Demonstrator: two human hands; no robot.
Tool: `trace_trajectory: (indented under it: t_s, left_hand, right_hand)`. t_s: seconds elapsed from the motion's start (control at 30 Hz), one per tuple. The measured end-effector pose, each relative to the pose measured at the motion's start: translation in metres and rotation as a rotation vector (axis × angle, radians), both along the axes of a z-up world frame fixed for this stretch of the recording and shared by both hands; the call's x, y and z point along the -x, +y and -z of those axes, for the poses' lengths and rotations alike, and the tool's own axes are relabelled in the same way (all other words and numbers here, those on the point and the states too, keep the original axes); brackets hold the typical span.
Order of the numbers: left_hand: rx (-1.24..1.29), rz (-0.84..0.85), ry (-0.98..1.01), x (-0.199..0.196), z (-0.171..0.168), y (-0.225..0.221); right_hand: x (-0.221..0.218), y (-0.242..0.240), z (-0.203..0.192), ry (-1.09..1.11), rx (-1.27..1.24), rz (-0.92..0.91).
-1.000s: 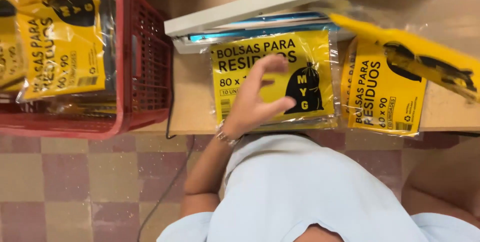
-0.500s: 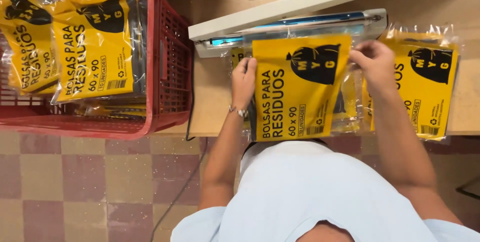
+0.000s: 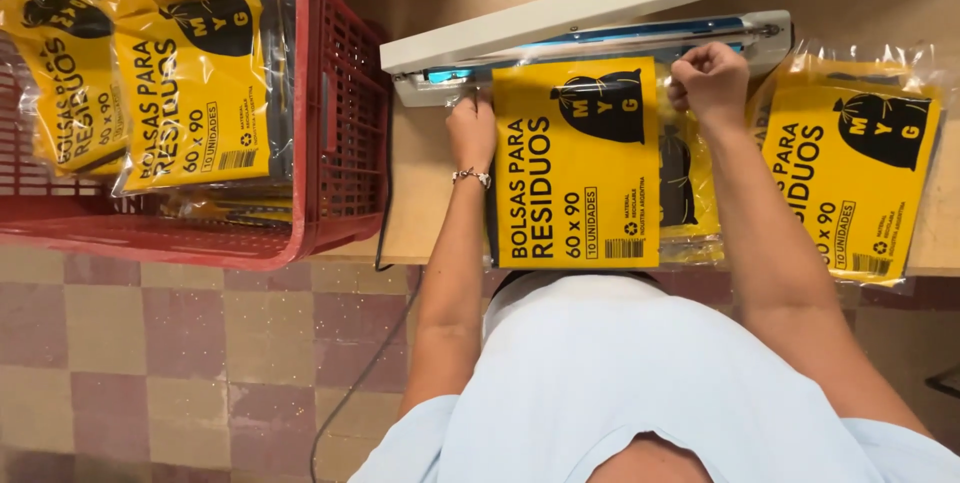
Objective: Sealing the packaging of plastic trash bags using a manual heat sealer and sorting them into bins.
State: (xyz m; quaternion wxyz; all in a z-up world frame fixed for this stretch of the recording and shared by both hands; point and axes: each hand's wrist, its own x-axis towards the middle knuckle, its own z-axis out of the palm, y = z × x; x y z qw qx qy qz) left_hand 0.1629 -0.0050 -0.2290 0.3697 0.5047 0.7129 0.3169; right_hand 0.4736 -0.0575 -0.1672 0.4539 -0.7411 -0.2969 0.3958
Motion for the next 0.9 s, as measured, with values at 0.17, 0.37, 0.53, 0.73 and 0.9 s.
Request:
trace_trajectory:
  t_s: [0.17, 0.37, 0.53, 0.73, 0.9]
  left_hand:
    - [0.084, -0.011, 0.044, -0.005, -0.016, 0.006]
    - [0.184, 0.044, 0.045, -0.004, -0.017, 0.012]
    - [0.278, -0.032, -0.012, -0.004, -0.014, 0.013]
    - [0.128, -0.003, 0.057, -0.004, -0.004, 0.011]
    - [0.081, 0.006, -0.034, -0.007, 0.011, 0.012]
  right_hand:
    - [-0.006, 0.005, 0.020, -0.536, -0.122, -0.123]
    - [0.020, 0.044, -0.088, -1.211, -0.838, -0.434]
    - [0.036, 0.116, -0.119, -1.362, 0.052, -0.952]
    - [0.026, 0.116, -0.073, -0.813, 0.333, -0.980]
    - [0.016, 0.121, -0.049, -0.751, 0.368, -0.899]
